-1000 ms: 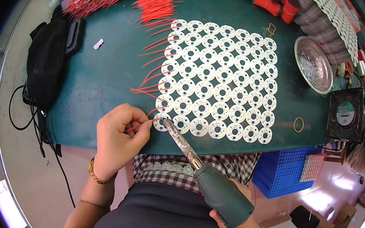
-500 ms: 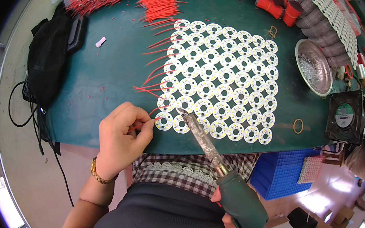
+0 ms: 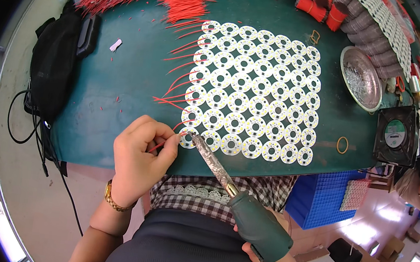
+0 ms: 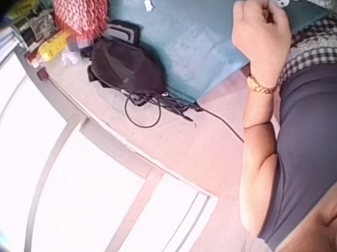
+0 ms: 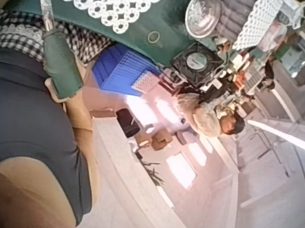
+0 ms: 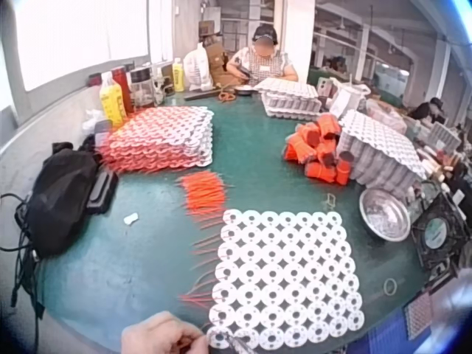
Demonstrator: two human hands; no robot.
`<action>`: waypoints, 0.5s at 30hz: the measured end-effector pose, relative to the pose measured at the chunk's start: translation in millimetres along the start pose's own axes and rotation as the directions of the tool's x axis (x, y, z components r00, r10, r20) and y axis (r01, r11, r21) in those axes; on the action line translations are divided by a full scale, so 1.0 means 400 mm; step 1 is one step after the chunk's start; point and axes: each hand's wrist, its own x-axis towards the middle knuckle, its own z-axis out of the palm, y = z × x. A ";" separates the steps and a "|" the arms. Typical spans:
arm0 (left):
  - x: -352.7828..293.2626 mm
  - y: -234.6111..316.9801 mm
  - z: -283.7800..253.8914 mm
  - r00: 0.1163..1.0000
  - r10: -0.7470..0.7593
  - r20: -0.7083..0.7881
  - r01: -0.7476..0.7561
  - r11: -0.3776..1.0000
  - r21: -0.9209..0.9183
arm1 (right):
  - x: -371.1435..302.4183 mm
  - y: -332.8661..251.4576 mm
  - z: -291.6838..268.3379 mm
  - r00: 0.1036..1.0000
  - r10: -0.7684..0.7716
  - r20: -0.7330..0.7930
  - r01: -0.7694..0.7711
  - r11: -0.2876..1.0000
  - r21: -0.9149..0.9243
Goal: The person solders red wires onto circular LED boards on a panel, placing each wire by hand and attaching it with a soldering gun.
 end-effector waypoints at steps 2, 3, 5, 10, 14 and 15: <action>-0.001 0.002 0.002 0.999 -0.033 -0.011 0.033 0.999 -0.020 | -0.003 0.003 -0.006 0.999 0.025 0.019 -0.025 1.000 0.004; -0.002 0.002 0.004 0.998 -0.064 -0.020 0.064 0.997 -0.039 | -0.004 0.001 -0.009 0.999 0.043 0.021 -0.043 0.999 -0.006; -0.004 0.001 0.005 0.997 -0.070 -0.017 0.069 0.997 -0.032 | 0.002 -0.011 -0.006 0.998 0.061 0.023 -0.060 0.998 -0.015; -0.004 0.001 0.008 0.999 -0.041 -0.027 0.041 0.999 0.005 | 0.015 -0.007 -0.014 0.983 -0.172 0.059 0.181 0.941 -0.286; -0.004 -0.002 0.008 0.999 0.007 -0.037 -0.006 1.000 0.020 | 0.008 0.006 -0.028 0.989 -0.120 0.085 0.140 0.950 -0.278; -0.004 -0.004 0.010 0.999 0.001 -0.045 0.000 1.000 0.005 | 0.010 0.008 -0.029 0.986 -0.139 0.091 0.158 0.950 -0.268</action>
